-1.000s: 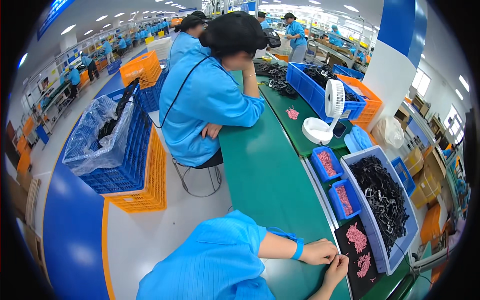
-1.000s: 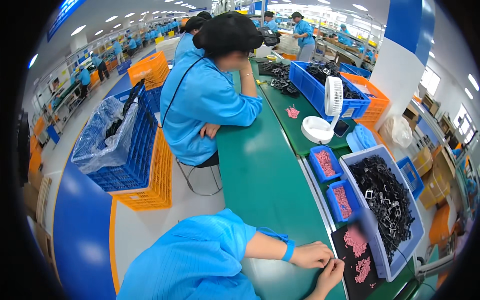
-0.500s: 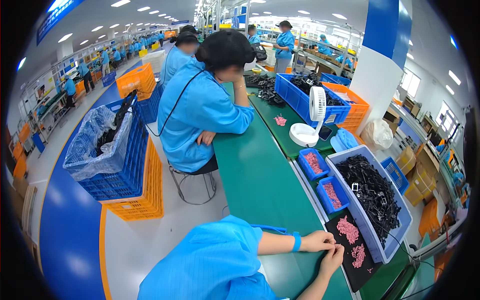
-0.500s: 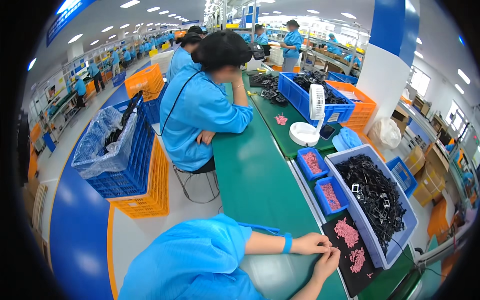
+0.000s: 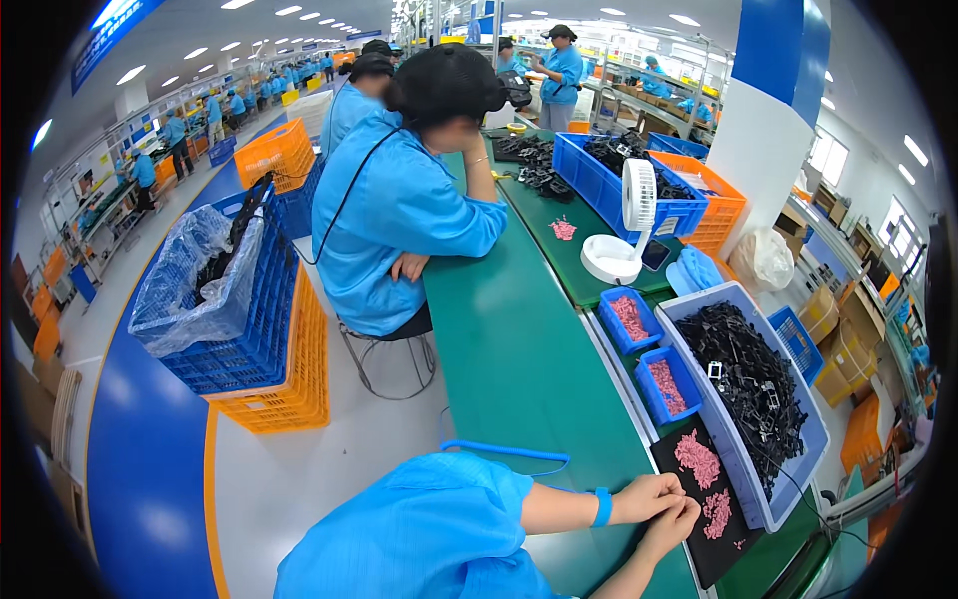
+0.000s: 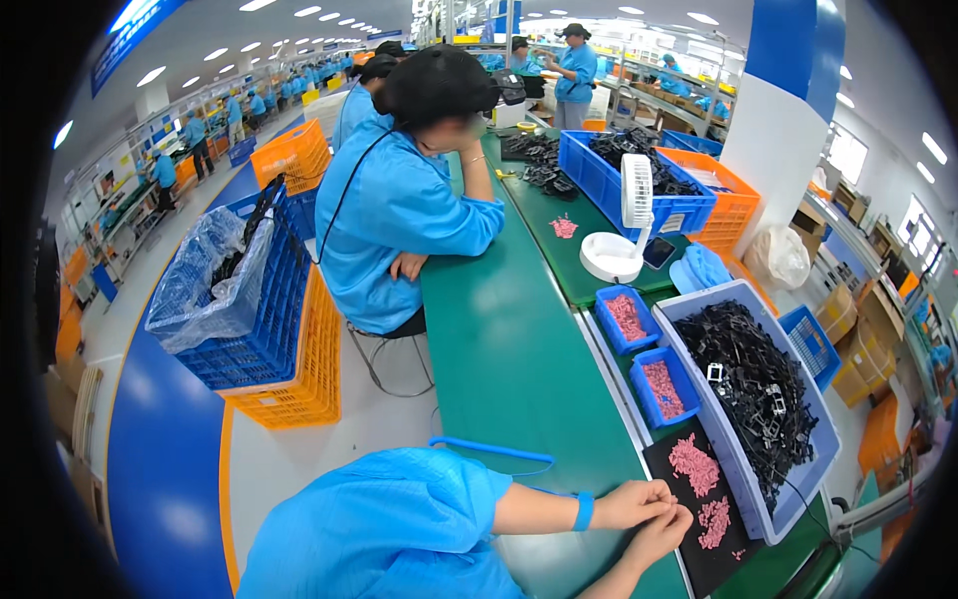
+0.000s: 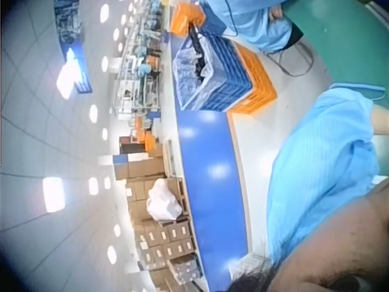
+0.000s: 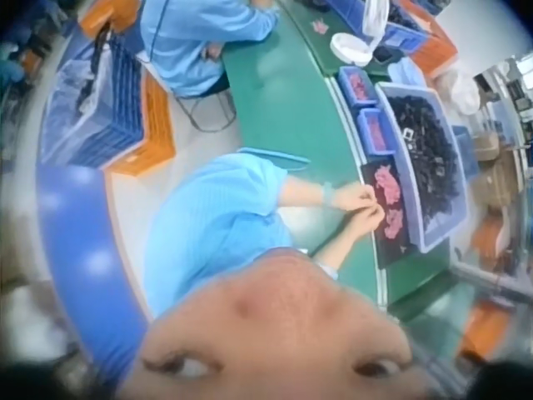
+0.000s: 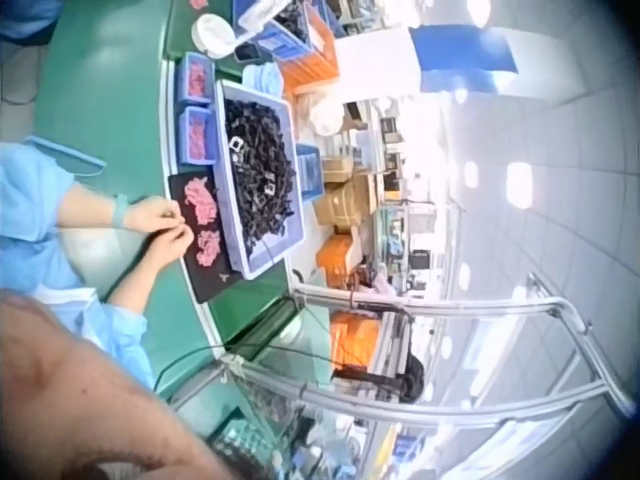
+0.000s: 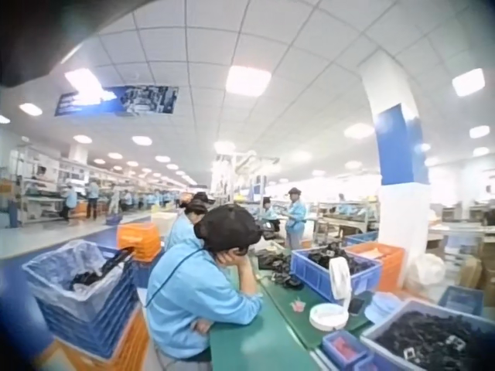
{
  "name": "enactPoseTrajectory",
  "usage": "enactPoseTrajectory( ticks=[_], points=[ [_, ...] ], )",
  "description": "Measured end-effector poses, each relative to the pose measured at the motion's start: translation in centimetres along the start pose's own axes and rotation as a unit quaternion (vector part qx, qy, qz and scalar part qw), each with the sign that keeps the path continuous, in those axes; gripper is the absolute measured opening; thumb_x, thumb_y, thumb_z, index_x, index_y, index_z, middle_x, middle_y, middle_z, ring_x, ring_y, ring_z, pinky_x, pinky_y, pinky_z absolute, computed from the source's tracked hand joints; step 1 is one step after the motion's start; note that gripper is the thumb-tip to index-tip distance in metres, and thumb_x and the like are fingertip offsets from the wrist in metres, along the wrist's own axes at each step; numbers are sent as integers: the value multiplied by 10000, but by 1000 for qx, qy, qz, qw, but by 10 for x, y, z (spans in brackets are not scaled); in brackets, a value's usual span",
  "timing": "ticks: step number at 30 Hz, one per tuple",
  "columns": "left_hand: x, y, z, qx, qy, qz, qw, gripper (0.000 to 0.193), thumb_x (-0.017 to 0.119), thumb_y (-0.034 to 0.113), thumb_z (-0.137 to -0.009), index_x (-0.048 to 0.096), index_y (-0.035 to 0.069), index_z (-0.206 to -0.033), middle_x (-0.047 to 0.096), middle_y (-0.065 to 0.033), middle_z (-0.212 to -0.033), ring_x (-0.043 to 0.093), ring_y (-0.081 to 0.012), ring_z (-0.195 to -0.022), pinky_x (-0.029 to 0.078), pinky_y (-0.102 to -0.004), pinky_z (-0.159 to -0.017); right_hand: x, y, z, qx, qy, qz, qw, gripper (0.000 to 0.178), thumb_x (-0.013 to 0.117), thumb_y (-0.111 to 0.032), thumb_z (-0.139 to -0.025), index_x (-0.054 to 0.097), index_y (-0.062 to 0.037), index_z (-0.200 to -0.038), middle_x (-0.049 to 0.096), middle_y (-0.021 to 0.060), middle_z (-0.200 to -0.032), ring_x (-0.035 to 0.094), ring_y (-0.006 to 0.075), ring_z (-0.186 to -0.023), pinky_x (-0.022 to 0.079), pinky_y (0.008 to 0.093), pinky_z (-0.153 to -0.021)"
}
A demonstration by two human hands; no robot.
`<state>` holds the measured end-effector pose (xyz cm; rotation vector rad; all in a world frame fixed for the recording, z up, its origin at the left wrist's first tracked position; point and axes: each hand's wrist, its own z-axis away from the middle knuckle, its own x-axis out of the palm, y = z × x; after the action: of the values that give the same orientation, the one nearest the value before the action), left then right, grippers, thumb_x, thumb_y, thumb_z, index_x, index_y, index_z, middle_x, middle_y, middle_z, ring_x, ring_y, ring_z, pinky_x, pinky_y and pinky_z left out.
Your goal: Assemble electronic components onto device frames on a factory production line.
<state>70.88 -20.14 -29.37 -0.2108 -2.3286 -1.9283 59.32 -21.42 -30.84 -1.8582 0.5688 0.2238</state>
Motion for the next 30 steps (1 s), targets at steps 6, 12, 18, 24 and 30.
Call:
enactPoseTrajectory(
  ticks=[6,12,18,24,30],
  points=[
    [4,7,7,18,-10,-38,999,163,576,158,-908,555,0,-938,649,-86,-895,601,-140,-845,490,-309,-752,-1,7,-1,49,-3,-59,997,194,483,-158,-966,493,35,-951,594,136,-925,578,202,-841,485,328,-770],
    [6,9,11,28,-7,-61,998,178,571,179,-902,559,8,-951,661,-104,-902,637,-193,-836,497,-326,-740,-1,7,1,45,9,-97,994,172,517,-149,-949,496,20,-927,543,67,-869,514,133,-777,454,273,-717],
    [6,3,8,52,12,-89,995,159,571,180,-879,565,26,-918,664,-105,-864,649,-246,-793,497,-342,-696,-1,9,1,37,0,-78,996,185,539,-131,-927,520,48,-970,585,96,-897,547,159,-781,476,296,-715],
    [5,-3,6,84,37,-120,988,113,586,153,-832,569,44,-859,647,-116,-788,633,-276,-727,477,-362,-636,-4,8,-3,30,-21,-27,999,182,557,-115,-904,538,59,-954,594,106,-897,551,169,-789,477,298,-724],
    [6,-4,5,98,42,-142,984,98,594,146,-819,573,51,-833,631,-123,-732,621,-294,-682,459,-379,-600,-8,11,-3,18,-28,3,999,182,558,-114,-892,548,58,-951,599,109,-890,556,197,-809,476,318,-760]
  ],
)
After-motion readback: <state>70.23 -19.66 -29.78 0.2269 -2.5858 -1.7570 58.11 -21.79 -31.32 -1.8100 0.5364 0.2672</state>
